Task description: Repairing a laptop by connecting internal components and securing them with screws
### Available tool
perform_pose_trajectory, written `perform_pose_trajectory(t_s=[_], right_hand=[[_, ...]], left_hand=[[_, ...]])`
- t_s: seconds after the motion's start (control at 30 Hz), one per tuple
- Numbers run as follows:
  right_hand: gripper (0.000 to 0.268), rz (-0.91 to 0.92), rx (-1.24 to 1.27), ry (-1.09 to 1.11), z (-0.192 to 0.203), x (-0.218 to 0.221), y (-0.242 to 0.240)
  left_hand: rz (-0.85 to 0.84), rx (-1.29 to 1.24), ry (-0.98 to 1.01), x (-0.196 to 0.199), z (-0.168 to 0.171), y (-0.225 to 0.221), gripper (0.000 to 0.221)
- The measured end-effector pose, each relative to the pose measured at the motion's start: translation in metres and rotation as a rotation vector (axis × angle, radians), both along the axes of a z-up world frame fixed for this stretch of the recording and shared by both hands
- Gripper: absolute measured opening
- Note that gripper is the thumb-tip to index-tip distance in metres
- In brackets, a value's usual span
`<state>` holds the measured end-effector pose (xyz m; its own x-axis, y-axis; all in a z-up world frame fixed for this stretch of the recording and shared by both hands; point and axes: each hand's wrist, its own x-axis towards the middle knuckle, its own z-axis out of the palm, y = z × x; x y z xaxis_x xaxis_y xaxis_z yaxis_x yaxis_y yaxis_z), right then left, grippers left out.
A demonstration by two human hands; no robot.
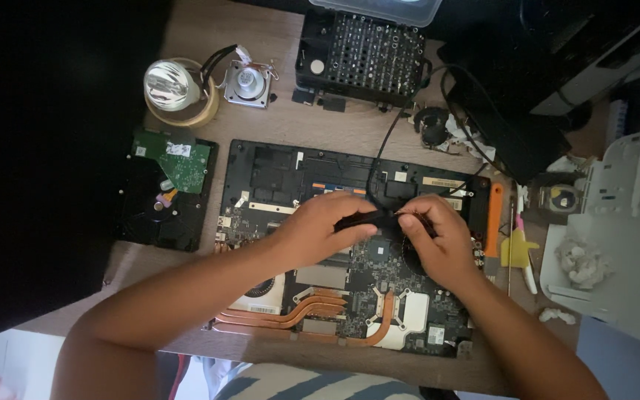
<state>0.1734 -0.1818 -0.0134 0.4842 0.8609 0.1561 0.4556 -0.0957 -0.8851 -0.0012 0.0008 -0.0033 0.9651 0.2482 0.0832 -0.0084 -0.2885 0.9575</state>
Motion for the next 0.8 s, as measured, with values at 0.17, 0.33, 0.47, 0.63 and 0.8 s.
perform_pose_trajectory(t_s=[0.17, 0.33, 0.47, 0.63, 0.8], right_hand=[[0.011, 0.008, -0.001, 0.014, 0.001, 0.0, 0.001], [0.012, 0.007, -0.021, 0.052, -0.005, 0.003, -0.003], [0.024, -0.013, -0.093, 0.075, 0.006, 0.001, 0.0], [0.019, -0.015, -0.071, 0.064, -0.003, 0.001, -0.003], [0.023, -0.067, -0.075, 0.085, 0.0, -0.003, 0.0]], left_hand=[[-0.016, -0.004, -0.007, 0.0, 0.002, 0.001, 0.037], [-0.004, -0.01, -0.033, -0.002, 0.002, 0.001, 0.035], [-0.006, -0.018, -0.016, -0.002, 0.003, 0.001, 0.035], [-0.01, -0.006, -0.008, -0.001, 0.007, 0.0, 0.037], [-0.016, -0.025, 0.016, -0.001, 0.002, 0.0, 0.04]])
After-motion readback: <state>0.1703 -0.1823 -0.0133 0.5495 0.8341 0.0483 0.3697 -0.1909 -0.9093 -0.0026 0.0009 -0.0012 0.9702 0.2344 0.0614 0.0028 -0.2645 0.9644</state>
